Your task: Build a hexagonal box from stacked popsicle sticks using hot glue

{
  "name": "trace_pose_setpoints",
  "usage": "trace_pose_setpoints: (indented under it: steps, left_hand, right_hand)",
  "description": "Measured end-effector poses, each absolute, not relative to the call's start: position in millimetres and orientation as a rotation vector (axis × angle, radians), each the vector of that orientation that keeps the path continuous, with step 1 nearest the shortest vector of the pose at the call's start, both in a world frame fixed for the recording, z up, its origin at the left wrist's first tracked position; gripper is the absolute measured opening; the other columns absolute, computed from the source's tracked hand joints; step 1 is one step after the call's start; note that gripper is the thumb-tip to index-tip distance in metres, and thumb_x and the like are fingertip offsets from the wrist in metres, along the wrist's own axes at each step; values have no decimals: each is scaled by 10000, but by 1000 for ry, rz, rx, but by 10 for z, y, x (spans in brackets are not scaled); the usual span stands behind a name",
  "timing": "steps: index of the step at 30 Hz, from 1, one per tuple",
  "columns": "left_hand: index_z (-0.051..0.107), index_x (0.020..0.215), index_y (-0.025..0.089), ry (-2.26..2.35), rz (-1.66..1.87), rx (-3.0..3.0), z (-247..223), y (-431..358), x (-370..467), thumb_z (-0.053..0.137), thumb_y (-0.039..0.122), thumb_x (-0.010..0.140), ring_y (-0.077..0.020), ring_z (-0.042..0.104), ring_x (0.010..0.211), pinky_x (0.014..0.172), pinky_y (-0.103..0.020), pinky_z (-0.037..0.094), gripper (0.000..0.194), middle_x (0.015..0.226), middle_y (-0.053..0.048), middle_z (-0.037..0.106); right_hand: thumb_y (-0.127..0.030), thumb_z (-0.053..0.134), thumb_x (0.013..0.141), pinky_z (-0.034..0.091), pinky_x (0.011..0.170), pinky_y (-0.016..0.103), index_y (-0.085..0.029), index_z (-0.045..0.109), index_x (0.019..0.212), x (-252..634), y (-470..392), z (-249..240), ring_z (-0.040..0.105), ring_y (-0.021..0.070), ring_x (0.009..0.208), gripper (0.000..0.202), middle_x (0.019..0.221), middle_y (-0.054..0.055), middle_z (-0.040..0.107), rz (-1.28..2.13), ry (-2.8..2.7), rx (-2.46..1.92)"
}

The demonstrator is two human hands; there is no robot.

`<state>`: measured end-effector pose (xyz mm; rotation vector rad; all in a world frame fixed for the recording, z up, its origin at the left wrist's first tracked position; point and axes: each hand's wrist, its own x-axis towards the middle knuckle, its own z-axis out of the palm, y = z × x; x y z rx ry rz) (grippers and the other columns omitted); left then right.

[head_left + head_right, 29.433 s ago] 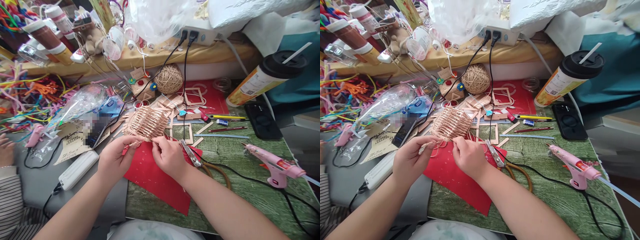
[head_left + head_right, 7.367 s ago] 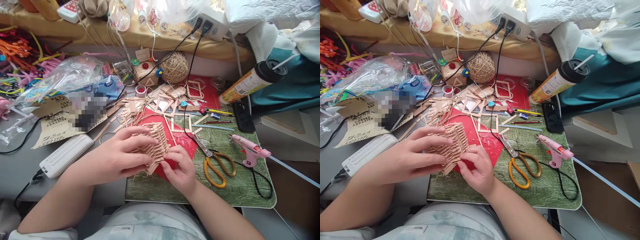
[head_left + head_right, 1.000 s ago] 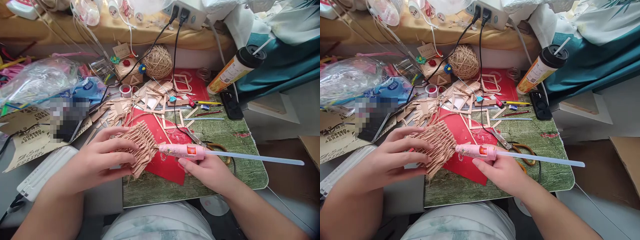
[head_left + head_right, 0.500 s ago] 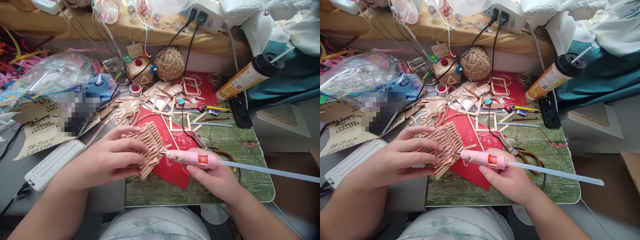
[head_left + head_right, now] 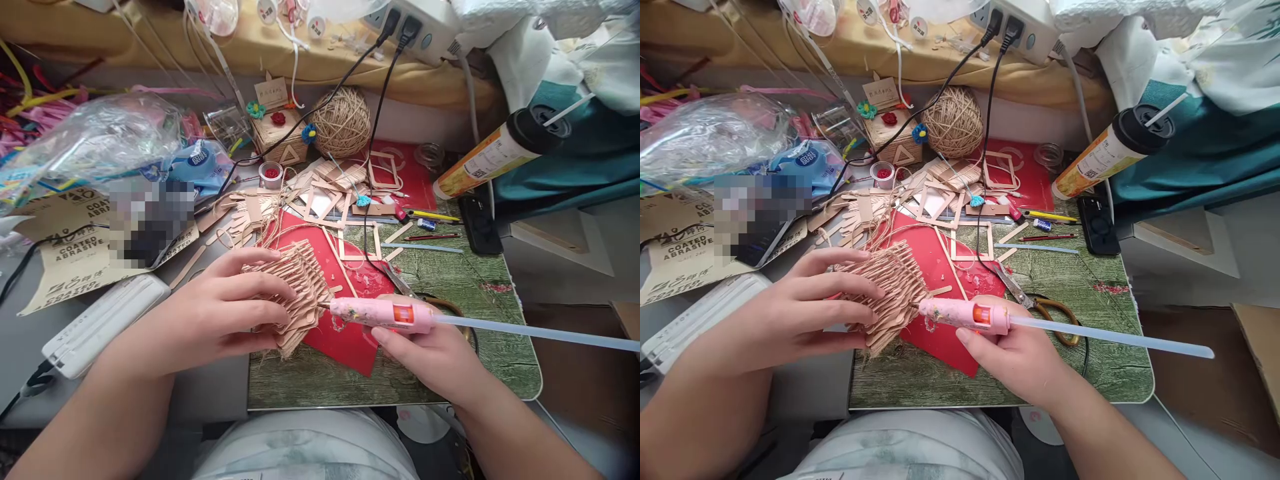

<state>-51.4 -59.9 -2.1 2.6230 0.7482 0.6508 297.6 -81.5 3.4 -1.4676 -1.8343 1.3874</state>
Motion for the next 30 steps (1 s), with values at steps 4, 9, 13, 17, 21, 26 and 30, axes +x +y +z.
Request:
trace_pose_setpoints:
  steps: [4, 9, 13, 17, 21, 26, 30]
  left_hand:
    - [670, 1208, 255, 724, 665, 2626, -33, -589, -518, 794, 264, 945, -211, 611, 1333, 1323, -437, 360, 291, 1274, -40, 753]
    - [669, 1190, 287, 764, 636, 2625, -28, -593, -536, 768, 276, 964, -211, 623, 1321, 1326, -452, 370, 247, 1273, -18, 757]
    - [671, 1199, 315, 796, 626, 2603, -34, -599, -542, 768, 288, 959, -211, 653, 1292, 1319, -456, 389, 260, 1253, 2, 764]
    - [673, 1210, 324, 789, 639, 2599, -51, -594, -541, 786, 287, 942, -222, 639, 1322, 1320, -455, 388, 293, 1257, 4, 762]
    - [679, 1198, 310, 779, 630, 2596, -58, -582, -546, 804, 273, 926, -229, 606, 1361, 1319, -447, 385, 301, 1282, -3, 754]
    - [679, 1235, 314, 757, 598, 2549, -9, -593, -533, 782, 268, 928, -218, 674, 1243, 1326, -470, 378, 328, 1291, -8, 748]
    - [674, 1231, 308, 780, 591, 2542, 15, -608, -512, 693, 176, 952, -210, 659, 1270, 1327, -468, 369, 310, 1293, -10, 750]
  right_hand:
    - [-419, 728, 954, 639, 874, 416, -283, 853, 1141, 2946, -770, 103, 767, 337, 1021, 263, 1019, 73, 827, 1469, -1859, -1484]
    - [-408, 715, 957, 636, 851, 415, -279, 859, 1112, 2940, -759, 125, 770, 344, 993, 248, 944, 79, 820, 1461, -1849, -1509]
    - [-396, 697, 973, 637, 815, 399, -243, 842, 1188, 2978, -768, 97, 773, 306, 906, 302, 905, 68, 817, 1423, -1783, -1592]
    - [-399, 654, 1011, 633, 959, 426, -262, 807, 1310, 2955, -745, 90, 773, 318, 1078, 363, 1172, 76, 826, 1572, -1761, -1496]
    - [-416, 635, 1029, 581, 1120, 471, -313, 792, 1343, 2898, -715, 101, 715, 345, 1287, 365, 1383, 48, 767, 1666, -1748, -1372]
    - [-388, 629, 1034, 577, 1128, 465, -303, 788, 1349, 2933, -739, 59, 706, 335, 1303, 363, 1393, 42, 764, 1678, -1763, -1372]
    - [-379, 687, 981, 638, 996, 438, -268, 832, 1257, 2980, -775, 15, 745, 361, 1197, 331, 1150, 72, 837, 1555, -1797, -1484]
